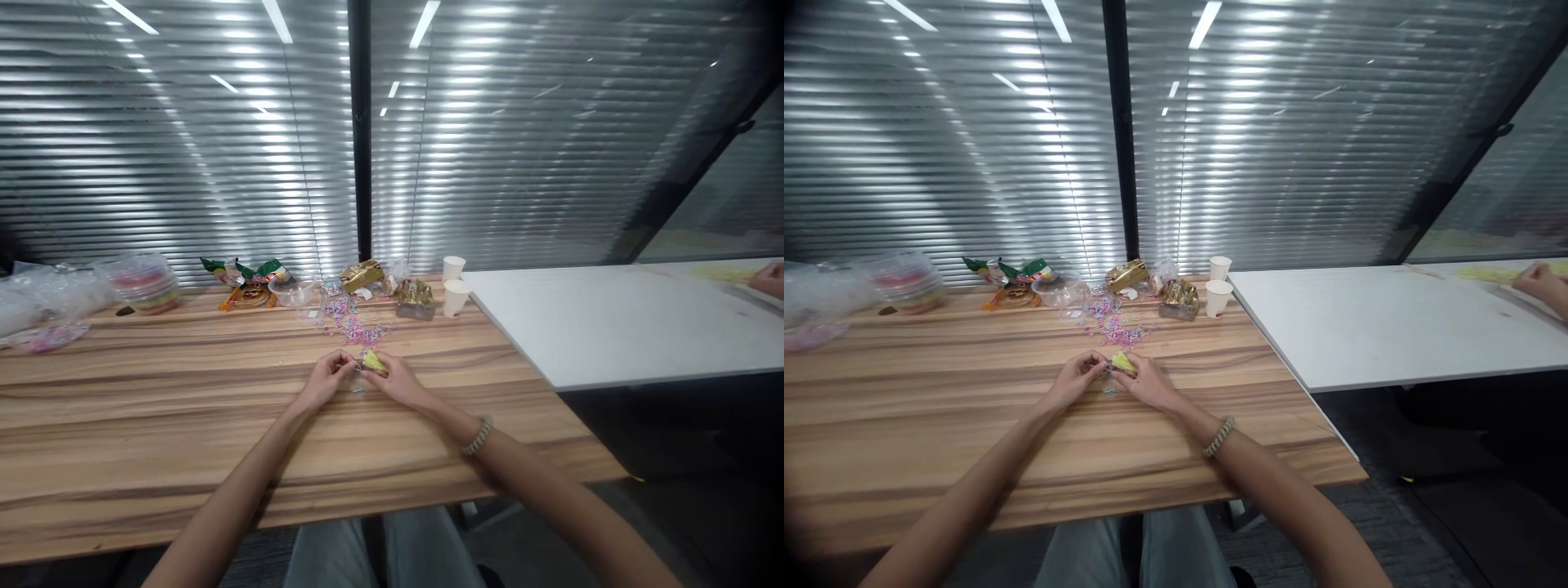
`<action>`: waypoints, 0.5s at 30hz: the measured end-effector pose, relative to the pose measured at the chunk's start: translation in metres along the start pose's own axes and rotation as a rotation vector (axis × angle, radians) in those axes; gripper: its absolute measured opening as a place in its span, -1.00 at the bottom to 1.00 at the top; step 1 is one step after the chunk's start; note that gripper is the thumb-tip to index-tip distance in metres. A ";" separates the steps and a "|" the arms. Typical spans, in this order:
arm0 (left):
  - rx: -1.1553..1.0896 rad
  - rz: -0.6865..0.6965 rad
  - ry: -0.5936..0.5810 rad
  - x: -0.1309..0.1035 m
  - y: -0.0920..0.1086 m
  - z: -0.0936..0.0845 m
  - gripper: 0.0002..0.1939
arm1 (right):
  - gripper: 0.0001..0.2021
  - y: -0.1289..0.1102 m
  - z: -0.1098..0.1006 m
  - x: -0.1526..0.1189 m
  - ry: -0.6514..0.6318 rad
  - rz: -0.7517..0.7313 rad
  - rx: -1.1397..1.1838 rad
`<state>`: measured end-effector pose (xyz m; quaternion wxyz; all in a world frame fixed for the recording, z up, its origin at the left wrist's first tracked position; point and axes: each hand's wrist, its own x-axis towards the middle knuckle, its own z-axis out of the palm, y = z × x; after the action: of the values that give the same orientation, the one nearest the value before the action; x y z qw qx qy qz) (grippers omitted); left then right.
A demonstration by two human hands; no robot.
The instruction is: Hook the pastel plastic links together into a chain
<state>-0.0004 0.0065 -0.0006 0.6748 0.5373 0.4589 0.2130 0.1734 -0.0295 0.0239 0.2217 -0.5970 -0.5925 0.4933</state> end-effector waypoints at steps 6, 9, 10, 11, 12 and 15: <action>-0.008 0.048 -0.100 -0.003 0.004 0.008 -0.77 | -0.83 -0.001 0.001 -0.001 0.004 -0.026 0.028; 0.041 0.091 -0.116 -0.004 0.011 0.010 -0.76 | -0.85 0.000 0.002 0.000 0.042 -0.026 0.019; 0.053 0.095 -0.121 -0.005 0.014 0.010 -0.76 | -0.85 0.000 0.002 0.000 0.062 -0.019 0.015; 0.057 0.096 -0.122 -0.006 0.017 0.010 -0.76 | -0.85 0.000 0.002 0.000 0.079 -0.008 0.015; 0.050 0.096 -0.119 -0.006 0.020 0.010 -0.77 | -0.85 -0.001 0.002 0.000 0.094 0.008 0.020; -0.027 0.091 -0.119 -0.009 0.029 0.010 -0.79 | -0.84 -0.002 0.001 0.002 0.143 0.078 0.055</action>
<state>0.0093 0.0040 0.0299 0.6976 0.5603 0.3901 0.2174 0.1715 -0.0278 0.0250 0.2606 -0.6469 -0.5377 0.4738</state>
